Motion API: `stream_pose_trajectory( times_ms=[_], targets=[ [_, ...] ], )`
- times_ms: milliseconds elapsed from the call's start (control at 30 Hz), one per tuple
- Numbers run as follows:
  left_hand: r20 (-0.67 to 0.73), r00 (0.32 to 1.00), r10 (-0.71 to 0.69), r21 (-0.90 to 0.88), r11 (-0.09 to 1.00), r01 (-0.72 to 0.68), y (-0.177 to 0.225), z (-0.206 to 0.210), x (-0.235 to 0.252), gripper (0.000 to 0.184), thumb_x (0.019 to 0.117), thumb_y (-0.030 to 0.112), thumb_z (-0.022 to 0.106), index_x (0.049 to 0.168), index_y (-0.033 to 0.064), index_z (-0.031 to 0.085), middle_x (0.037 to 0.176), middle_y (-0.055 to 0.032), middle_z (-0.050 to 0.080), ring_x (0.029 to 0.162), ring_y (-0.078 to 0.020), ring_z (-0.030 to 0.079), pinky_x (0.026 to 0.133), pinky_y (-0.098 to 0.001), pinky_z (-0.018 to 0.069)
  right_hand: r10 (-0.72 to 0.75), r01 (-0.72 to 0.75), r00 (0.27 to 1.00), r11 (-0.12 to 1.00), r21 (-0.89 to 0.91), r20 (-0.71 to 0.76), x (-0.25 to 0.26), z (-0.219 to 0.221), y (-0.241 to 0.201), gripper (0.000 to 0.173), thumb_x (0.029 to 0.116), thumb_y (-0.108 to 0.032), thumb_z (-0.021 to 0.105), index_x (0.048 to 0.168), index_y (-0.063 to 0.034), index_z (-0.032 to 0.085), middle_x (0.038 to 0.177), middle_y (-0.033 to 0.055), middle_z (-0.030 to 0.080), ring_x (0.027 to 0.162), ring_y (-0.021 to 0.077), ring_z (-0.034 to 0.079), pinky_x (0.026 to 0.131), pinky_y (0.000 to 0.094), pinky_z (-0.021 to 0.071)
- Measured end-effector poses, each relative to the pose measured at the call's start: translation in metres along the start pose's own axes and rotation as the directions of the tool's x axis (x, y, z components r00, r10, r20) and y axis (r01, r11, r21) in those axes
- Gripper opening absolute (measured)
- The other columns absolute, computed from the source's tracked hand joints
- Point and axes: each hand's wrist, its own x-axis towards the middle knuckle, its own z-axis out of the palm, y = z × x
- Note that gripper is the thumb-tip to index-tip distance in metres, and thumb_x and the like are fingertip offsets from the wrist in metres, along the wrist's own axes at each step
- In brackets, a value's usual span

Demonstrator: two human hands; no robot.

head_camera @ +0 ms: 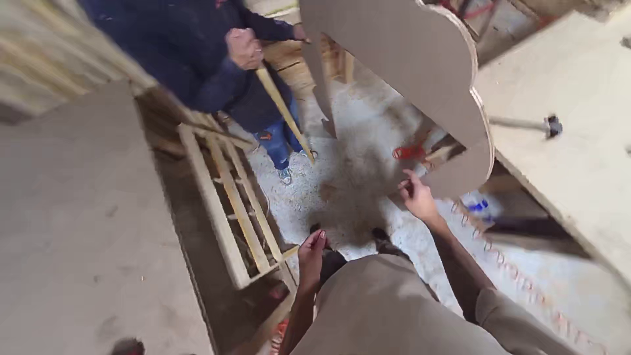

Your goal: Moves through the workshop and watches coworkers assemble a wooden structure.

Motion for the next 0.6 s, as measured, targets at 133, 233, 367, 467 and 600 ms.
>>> stream_pose_trajectory(
  times_ms=[133,233,367,467,600],
  targets=[
    [0.28,0.958,-0.061,0.198,0.98,0.005,0.007,-0.072,0.081,0.028,0.1046,0.015,0.059,0.124,-0.0041,0.067,0.096,-0.0139,0.074,0.085,-0.0227,0.073,0.082,-0.0426,0.0633,0.294,-0.294,0.954,0.956,0.003,-0.056,-0.041,0.082,-0.019,0.059,0.1019,-0.029,0.055,0.156,-0.0137,0.039,0.109,0.0069,0.073,0.085,0.0202,0.073,0.079,0.0449,0.0619],
    [0.404,0.91,-0.092,0.326,0.944,-0.049,0.033,-0.13,0.127,0.028,0.1043,0.013,0.058,0.124,-0.0049,0.065,0.097,-0.0135,0.074,0.083,-0.0205,0.073,0.081,-0.0404,0.0633,0.46,-0.454,0.878,0.888,0.075,-0.128,-0.084,0.122,-0.051,0.056,0.1017,-0.028,0.056,0.154,-0.0126,0.042,0.103,0.0078,0.074,0.082,0.0209,0.073,0.079,0.0452,0.0617],
    [0.469,0.882,-0.051,0.38,0.913,-0.149,0.059,-0.178,0.2,0.03,0.1049,0.016,0.059,0.125,-0.0056,0.064,0.096,-0.0122,0.072,0.082,-0.018,0.072,0.08,-0.0386,0.0629,0.514,-0.503,0.847,0.858,0.103,-0.137,-0.121,0.143,-0.078,0.057,0.1017,-0.031,0.056,0.154,-0.0149,0.041,0.102,0.0069,0.073,0.079,0.0206,0.072,0.077,0.0453,0.0615],
    [0.485,0.872,-0.059,0.367,0.919,-0.142,0.061,-0.174,0.236,0.03,0.1047,0.017,0.059,0.124,-0.0059,0.063,0.097,-0.0118,0.07,0.081,-0.0161,0.07,0.08,-0.0373,0.0623,0.592,-0.583,0.771,0.804,0.113,-0.236,-0.151,0.14,-0.088,0.056,0.1024,-0.031,0.054,0.154,-0.0143,0.042,0.103,0.0077,0.073,0.082,0.0224,0.072,0.079,0.0468,0.0607],
    [0.663,0.739,-0.121,0.36,0.917,-0.172,0.072,-0.119,0.224,0.04,0.1064,0.024,0.056,0.133,-0.0058,0.057,0.107,-0.0095,0.069,0.088,-0.0108,0.07,0.084,-0.0343,0.0619,0.657,-0.647,0.626,0.739,0.191,-0.421,-0.214,0.113,-0.098,0.054,0.1026,-0.029,0.057,0.153,-0.0133,0.044,0.103,0.0103,0.074,0.087,0.0239,0.073,0.083,0.0477,0.061]
  ],
)
